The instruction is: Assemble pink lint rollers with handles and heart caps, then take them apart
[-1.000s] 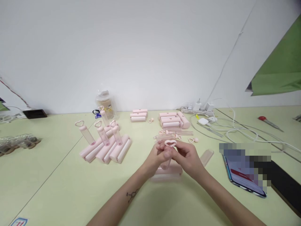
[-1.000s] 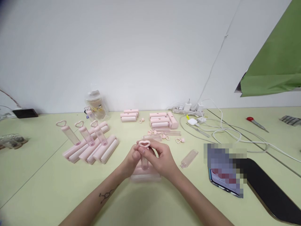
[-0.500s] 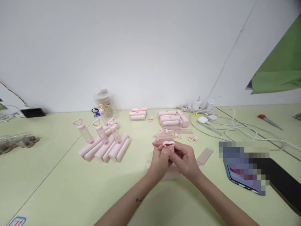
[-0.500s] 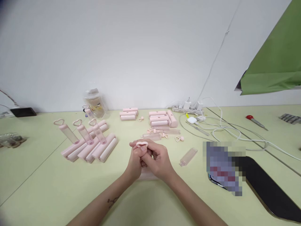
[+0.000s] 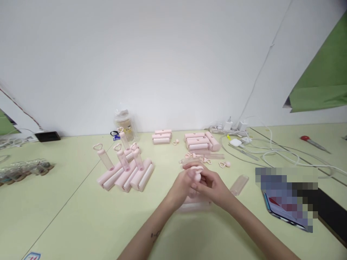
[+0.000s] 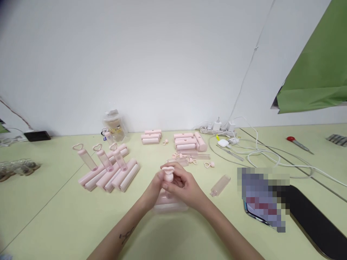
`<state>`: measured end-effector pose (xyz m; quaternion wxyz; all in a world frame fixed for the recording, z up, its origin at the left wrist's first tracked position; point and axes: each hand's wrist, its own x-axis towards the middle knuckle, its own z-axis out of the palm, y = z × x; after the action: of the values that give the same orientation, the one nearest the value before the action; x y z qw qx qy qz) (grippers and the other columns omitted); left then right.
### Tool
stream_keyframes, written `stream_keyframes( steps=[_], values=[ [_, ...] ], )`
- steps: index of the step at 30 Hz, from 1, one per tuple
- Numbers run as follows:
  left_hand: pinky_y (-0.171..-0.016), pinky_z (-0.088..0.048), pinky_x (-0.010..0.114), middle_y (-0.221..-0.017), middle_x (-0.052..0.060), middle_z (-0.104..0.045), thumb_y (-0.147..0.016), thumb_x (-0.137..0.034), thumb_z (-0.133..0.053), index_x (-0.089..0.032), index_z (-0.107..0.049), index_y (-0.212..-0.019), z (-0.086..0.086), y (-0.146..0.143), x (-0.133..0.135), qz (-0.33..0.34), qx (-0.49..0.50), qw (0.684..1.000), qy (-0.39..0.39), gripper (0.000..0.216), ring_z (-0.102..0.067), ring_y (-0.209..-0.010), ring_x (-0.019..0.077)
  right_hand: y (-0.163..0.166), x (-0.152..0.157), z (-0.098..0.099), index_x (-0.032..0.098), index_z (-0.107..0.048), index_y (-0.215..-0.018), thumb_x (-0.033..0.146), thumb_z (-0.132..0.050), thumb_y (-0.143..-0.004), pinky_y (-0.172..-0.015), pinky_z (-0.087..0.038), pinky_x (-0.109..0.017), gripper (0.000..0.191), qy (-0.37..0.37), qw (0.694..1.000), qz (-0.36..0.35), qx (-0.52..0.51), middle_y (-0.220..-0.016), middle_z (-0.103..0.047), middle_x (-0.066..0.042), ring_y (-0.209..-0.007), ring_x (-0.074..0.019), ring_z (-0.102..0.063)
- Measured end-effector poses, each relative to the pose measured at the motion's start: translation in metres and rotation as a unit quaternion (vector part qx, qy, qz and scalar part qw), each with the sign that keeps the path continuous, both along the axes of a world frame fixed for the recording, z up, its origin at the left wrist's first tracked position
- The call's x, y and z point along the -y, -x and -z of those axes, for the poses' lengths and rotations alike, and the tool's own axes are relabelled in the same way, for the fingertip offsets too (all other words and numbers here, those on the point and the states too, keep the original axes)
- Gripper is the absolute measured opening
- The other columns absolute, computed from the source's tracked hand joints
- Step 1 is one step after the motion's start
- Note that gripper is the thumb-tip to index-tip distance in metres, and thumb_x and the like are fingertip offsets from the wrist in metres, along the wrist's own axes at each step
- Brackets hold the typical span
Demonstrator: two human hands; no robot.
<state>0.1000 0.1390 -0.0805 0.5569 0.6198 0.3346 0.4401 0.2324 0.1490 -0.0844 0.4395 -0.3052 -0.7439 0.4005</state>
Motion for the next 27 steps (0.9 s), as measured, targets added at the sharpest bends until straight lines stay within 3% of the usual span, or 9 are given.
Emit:
stream_keyframes(
  steps=[2, 3, 4, 5, 8, 12, 17, 22, 27],
  values=[
    [-0.069, -0.041, 0.032, -0.082, 0.004, -0.058, -0.065, -0.057, -0.057, -0.019, -0.060, -0.084, -0.002, 0.015, 0.012, -0.035, -0.195, 0.977, -0.081, 0.043, -0.052, -0.079, 0.0228, 0.002, 0.002, 0.002, 0.023, -0.061, -0.096, 0.045, -0.054, -0.081, -0.086, -0.044, -0.037, 0.028, 0.016, 1.000, -0.019, -0.009, -0.106, -0.058, -0.007, -0.099, -0.0242, -0.054],
    [-0.074, -0.041, 0.034, -0.089, 0.004, -0.058, -0.055, -0.051, -0.069, -0.020, -0.059, -0.091, -0.001, 0.023, 0.019, -0.050, -0.285, 0.951, -0.107, 0.049, -0.051, -0.086, 0.0261, 0.002, 0.003, 0.003, 0.023, -0.060, -0.098, 0.046, -0.054, -0.081, -0.088, -0.043, -0.038, 0.030, 0.023, 0.999, -0.026, -0.008, -0.108, -0.057, -0.008, -0.104, -0.0253, -0.052],
    [-0.076, -0.041, 0.036, -0.094, 0.005, -0.058, -0.049, -0.044, -0.075, -0.022, -0.058, -0.097, 0.001, 0.031, 0.026, -0.039, -0.343, 0.930, -0.125, 0.055, -0.050, -0.090, 0.0279, 0.001, 0.004, 0.003, 0.023, -0.059, -0.103, 0.048, -0.054, -0.080, -0.091, -0.041, -0.040, 0.034, 0.030, 0.999, -0.032, -0.005, -0.112, -0.056, -0.008, -0.110, -0.0266, -0.049],
    [-0.076, -0.042, 0.035, -0.096, 0.004, -0.058, -0.054, -0.036, -0.073, -0.023, -0.056, -0.100, 0.004, 0.038, 0.033, -0.034, -0.373, 0.918, -0.128, 0.051, -0.051, -0.089, 0.0264, 0.000, 0.005, 0.003, 0.024, -0.055, -0.111, 0.051, -0.054, -0.079, -0.094, -0.039, -0.041, 0.041, 0.035, 0.999, -0.041, -0.005, -0.117, -0.053, -0.009, -0.115, -0.0275, -0.045],
    [-0.077, -0.044, 0.032, -0.105, 0.003, -0.057, -0.071, -0.018, -0.056, -0.027, -0.051, -0.110, 0.019, 0.057, 0.048, -0.068, -0.407, 0.899, -0.148, 0.040, -0.053, -0.092, 0.0217, -0.004, 0.004, 0.001, 0.026, -0.041, -0.126, 0.054, -0.049, -0.082, -0.100, -0.034, -0.043, 0.052, 0.036, 0.997, -0.067, -0.024, -0.129, -0.045, -0.010, -0.122, -0.0257, -0.040],
    [-0.079, -0.045, 0.035, -0.105, 0.005, -0.058, -0.074, -0.020, -0.053, -0.024, -0.053, -0.110, 0.039, 0.083, 0.053, -0.179, -0.473, 0.828, -0.243, 0.036, -0.053, -0.095, 0.0233, -0.002, -0.022, -0.005, 0.025, -0.043, -0.117, 0.040, -0.045, -0.088, -0.096, -0.041, -0.038, 0.033, -0.017, 1.000, 0.015, 0.013, -0.122, -0.050, -0.008, -0.114, -0.0193, -0.048],
    [-0.072, -0.048, 0.037, -0.093, 0.007, -0.060, -0.076, -0.024, -0.051, -0.018, -0.057, -0.104, 0.058, 0.111, 0.043, -0.353, -0.515, 0.718, -0.308, 0.029, -0.055, -0.086, 0.0247, 0.031, -0.103, 0.000, 0.019, -0.043, -0.117, 0.025, -0.049, -0.087, -0.093, -0.043, -0.034, 0.031, -0.064, 0.984, 0.107, 0.126, -0.123, -0.048, -0.009, -0.111, -0.0177, -0.049],
    [-0.075, -0.046, 0.039, -0.095, 0.008, -0.059, -0.077, -0.020, -0.049, -0.015, -0.052, -0.110, 0.077, 0.112, 0.031, -0.421, -0.499, 0.686, -0.320, 0.033, -0.053, -0.087, 0.0250, 0.073, -0.181, 0.011, 0.018, -0.049, -0.118, 0.027, -0.054, -0.086, -0.090, -0.040, -0.049, 0.034, -0.088, 0.950, 0.135, 0.268, -0.127, -0.046, -0.009, -0.111, -0.0259, -0.048],
    [-0.074, -0.045, 0.039, -0.086, 0.011, -0.060, -0.076, -0.021, -0.050, -0.014, -0.057, -0.103, 0.097, 0.108, 0.020, -0.472, -0.473, 0.635, -0.387, 0.029, -0.056, -0.081, 0.0268, 0.103, -0.237, 0.010, 0.020, -0.045, -0.125, 0.030, -0.055, -0.086, -0.096, -0.032, -0.054, 0.041, -0.098, 0.913, 0.083, 0.387, -0.136, -0.037, -0.009, -0.119, -0.0291, -0.040]
  ],
)
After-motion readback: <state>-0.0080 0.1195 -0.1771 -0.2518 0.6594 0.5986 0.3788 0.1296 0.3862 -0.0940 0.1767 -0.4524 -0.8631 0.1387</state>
